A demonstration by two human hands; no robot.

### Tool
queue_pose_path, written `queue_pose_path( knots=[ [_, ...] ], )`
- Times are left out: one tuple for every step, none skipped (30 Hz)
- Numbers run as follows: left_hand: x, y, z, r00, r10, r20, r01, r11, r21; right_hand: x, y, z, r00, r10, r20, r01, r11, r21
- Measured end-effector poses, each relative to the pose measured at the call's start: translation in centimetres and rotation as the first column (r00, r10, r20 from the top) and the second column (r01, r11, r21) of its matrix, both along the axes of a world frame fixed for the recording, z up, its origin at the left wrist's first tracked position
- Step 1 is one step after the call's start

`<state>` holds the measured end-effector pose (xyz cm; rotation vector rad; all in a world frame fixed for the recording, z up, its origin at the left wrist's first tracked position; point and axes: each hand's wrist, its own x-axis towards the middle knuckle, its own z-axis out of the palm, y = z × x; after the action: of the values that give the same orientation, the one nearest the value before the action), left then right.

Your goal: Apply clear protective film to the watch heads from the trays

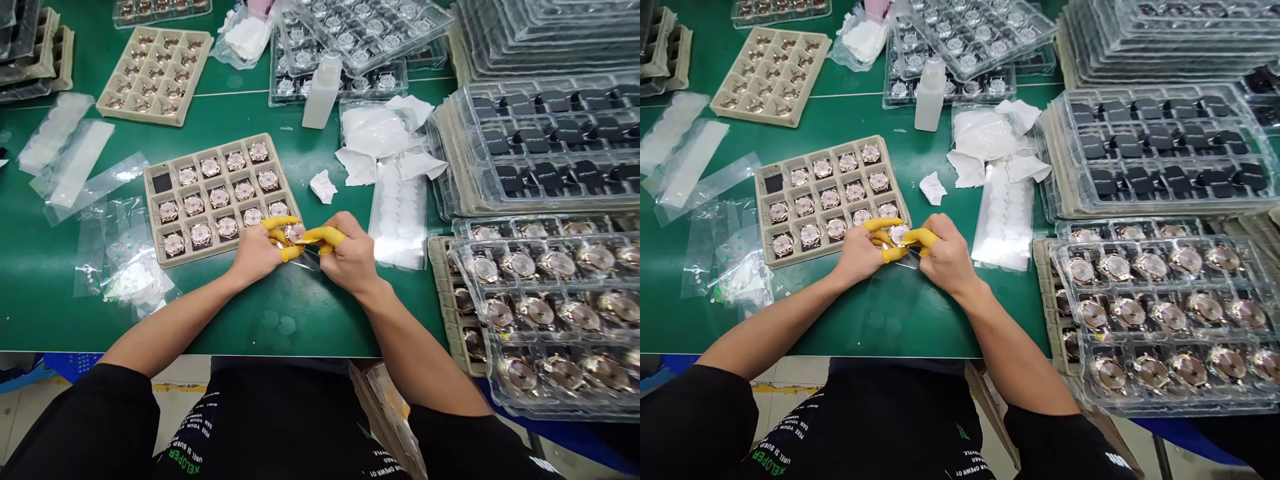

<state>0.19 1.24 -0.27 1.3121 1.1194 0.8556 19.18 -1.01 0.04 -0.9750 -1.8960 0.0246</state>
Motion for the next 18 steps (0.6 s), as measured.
queue_pose_path(
  knots=[
    [0.0,0.0,0.0,1.0,-0.007,-0.001,0.007,1.0,0.0,0.1,0.1,0.0,1.0,-0.02,-0.009,0.02,1.0,0.007],
    [0.0,0.0,-0.1,1.0,-0.016,-0.007,0.016,1.0,0.002,0.1,0.3,-0.1,0.999,-0.041,-0.005,0.041,0.999,0.014],
    [0.0,0.0,-0.1,1.0,-0.027,-0.015,0.027,1.0,0.004,0.0,0.5,-0.2,0.998,-0.059,0.008,0.059,0.998,0.018],
    [0.0,0.0,-0.2,0.999,-0.041,-0.023,0.041,0.999,0.004,-0.1,0.7,-0.3,0.997,-0.072,0.023,0.071,0.997,0.018],
    [0.0,0.0,-0.2,0.998,-0.057,-0.029,0.057,0.998,0.003,-0.3,0.9,-0.4,0.996,-0.083,0.029,0.082,0.996,0.016],
    [0.0,-0.1,-0.2,0.997,-0.074,-0.031,0.074,0.997,0.001,-0.5,1.1,-0.6,0.995,-0.095,0.024,0.094,0.995,0.013],
    [0.0,-0.1,-0.2,0.996,-0.09,-0.026,0.09,0.996,-0.002,-0.7,1.4,-0.7,0.994,-0.107,0.011,0.107,0.994,0.013],
    [-0.1,-0.1,-0.2,0.995,-0.1,-0.018,0.1,0.995,-0.003,-0.9,1.5,-0.8,0.993,-0.118,-0.004,0.118,0.993,0.014],
    [-0.1,-0.1,-0.2,0.995,-0.104,-0.008,0.104,0.995,-0.004,-1.0,1.7,-0.9,0.992,-0.126,-0.018,0.126,0.992,0.015],
    [0.0,-0.1,-0.2,0.995,-0.102,0.002,0.102,0.995,-0.004,-1.1,1.8,-0.9,0.991,-0.13,-0.036,0.131,0.991,0.013],
    [0.0,0.0,-0.2,0.996,-0.094,0.011,0.094,0.996,-0.005,-1.1,1.8,-0.9,0.99,-0.13,-0.062,0.13,0.992,-0.002],
    [0.0,0.0,-0.1,0.996,-0.085,0.016,0.085,0.996,-0.007,-1.0,1.7,-0.8,0.987,-0.129,-0.098,0.127,0.992,-0.027],
    [0.0,0.1,0.0,0.997,-0.078,0.017,0.078,0.997,-0.012,-0.7,1.6,-0.7,0.982,-0.129,-0.139,0.122,0.991,-0.055],
    [0.0,0.1,0.1,0.997,-0.076,0.016,0.077,0.997,-0.018,-0.4,1.4,-0.6,0.976,-0.13,-0.176,0.118,0.99,-0.079],
    [0.0,0.1,0.1,0.997,-0.079,0.016,0.079,0.997,-0.023,-0.1,1.2,-0.5,0.972,-0.13,-0.194,0.113,0.989,-0.097],
    [0.0,0.1,0.2,0.996,-0.082,0.015,0.083,0.996,-0.026,0.2,1.0,-0.4,0.974,-0.125,-0.187,0.106,0.988,-0.108],
    [0.0,0.1,0.3,0.996,-0.088,0.015,0.088,0.996,-0.025,0.5,0.9,-0.4,0.982,-0.115,-0.151,0.1,0.989,-0.107],
    [-0.1,0.1,0.3,0.996,-0.092,0.015,0.093,0.995,-0.023,0.6,0.8,-0.4,0.99,-0.104,-0.096,0.094,0.99,-0.101]
  ],
)
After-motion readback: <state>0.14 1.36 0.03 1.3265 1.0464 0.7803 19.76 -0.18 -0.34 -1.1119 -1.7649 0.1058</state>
